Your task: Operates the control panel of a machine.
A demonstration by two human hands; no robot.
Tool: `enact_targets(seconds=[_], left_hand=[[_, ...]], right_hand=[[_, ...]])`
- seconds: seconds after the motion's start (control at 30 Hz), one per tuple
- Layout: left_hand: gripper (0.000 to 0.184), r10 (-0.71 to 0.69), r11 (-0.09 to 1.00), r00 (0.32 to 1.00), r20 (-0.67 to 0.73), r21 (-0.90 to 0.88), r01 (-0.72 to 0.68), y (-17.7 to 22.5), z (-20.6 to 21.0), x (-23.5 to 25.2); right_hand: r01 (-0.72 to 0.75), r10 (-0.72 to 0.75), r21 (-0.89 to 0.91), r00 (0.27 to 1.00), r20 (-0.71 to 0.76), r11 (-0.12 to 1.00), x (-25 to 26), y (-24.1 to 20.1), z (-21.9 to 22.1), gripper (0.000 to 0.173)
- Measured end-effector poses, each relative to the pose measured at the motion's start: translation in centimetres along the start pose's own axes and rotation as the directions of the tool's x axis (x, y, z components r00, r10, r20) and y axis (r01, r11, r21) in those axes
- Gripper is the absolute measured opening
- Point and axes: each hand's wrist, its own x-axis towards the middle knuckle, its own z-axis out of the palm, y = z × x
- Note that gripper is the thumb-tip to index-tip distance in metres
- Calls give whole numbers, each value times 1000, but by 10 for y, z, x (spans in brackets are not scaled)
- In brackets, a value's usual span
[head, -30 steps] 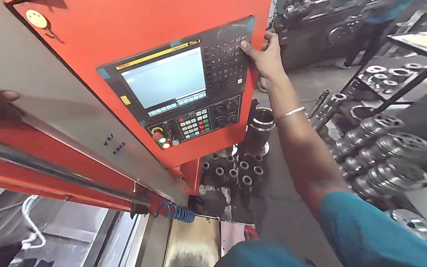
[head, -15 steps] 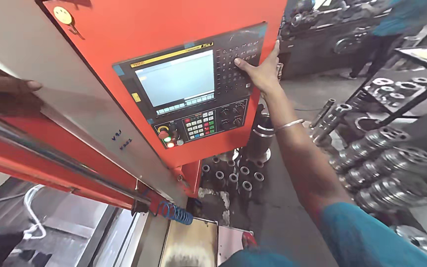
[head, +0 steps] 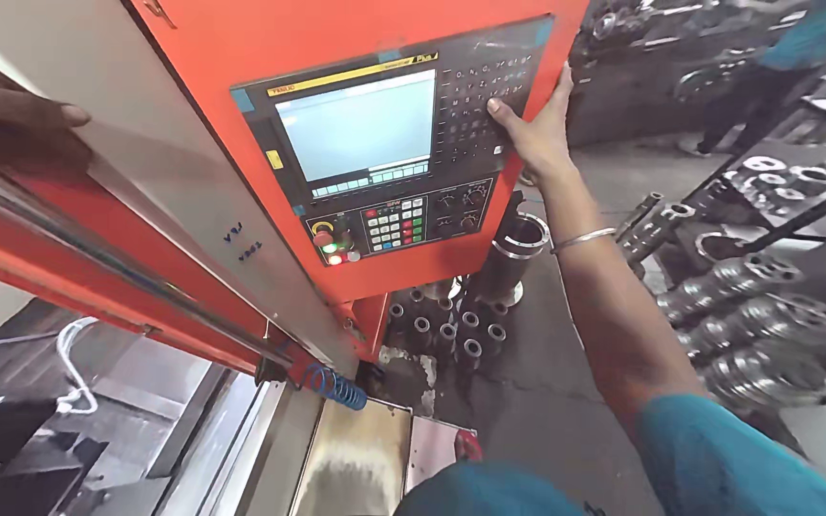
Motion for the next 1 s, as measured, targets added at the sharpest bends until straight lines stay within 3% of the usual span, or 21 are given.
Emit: enact_targets(seconds=[0.07,0.1,0.17,0.23,0.3,0.37,0.43,0.53,0.63,0.67,0.7,0.73,0.77,0.8,0.83,0.9,1.0], left_hand=[[7,-136,981,977,163,161,110,25,-17,1],[10,-192,972,952,239,183,150,33,-23,4],[15,-125,991,956,264,81,108,20,-22,8],[25,16,973,996,83,-230,3,1,-1,2],[28,29,906,997,-70,-420,-56,1,18,-8],[26,46,928,998,38,-372,-29,-9,11,-4],[19,-1,980,999,38,-200,8,-15,9,4],[17,58,965,998,-10,-254,-59,-26,9,8],[22,-141,989,965,223,-21,149,9,-13,4],[17,-196,980,937,289,94,176,19,-21,8],[12,-167,984,935,312,119,136,15,-24,12],[13,-43,999,975,216,9,42,-2,-16,9],[14,109,978,994,16,-182,-104,-22,3,6],[18,169,897,961,-220,-369,-243,-31,24,5],[19,137,855,932,-334,-435,-282,-36,36,7],[15,-4,894,969,-245,-436,-106,-45,34,12],[12,-49,913,994,-101,-409,3,-69,22,29]], right_hand=[[-41,45,-38,992,117,998,-19,-15,-12,130],[-46,52,-49,990,130,998,-22,-13,-13,129],[-26,30,-57,997,73,998,-24,6,-8,127],[-123,139,-85,967,215,989,-44,-14,-25,119],[-149,147,-9,967,209,989,-58,-18,-25,117],[-188,177,32,961,211,982,-61,-23,-25,118],[-248,233,45,948,215,968,-62,-36,-25,117],[-324,317,10,932,178,946,-67,-57,-23,119],[-400,402,-42,907,122,916,-72,-69,-16,120],[-408,410,-42,907,94,912,-70,-66,-12,122],[-408,410,-38,910,68,912,-67,-61,-8,124],[-410,412,-39,909,60,911,-65,-58,-6,126],[-410,413,-48,908,72,911,-62,-58,-7,127],[-398,403,-66,911,90,915,-56,-54,-7,130],[-367,374,-87,923,84,926,-45,-43,-4,136],[-260,259,-78,965,-34,962,-21,-4,11,145],[-215,211,35,973,96,976,-30,5,-5,127]])
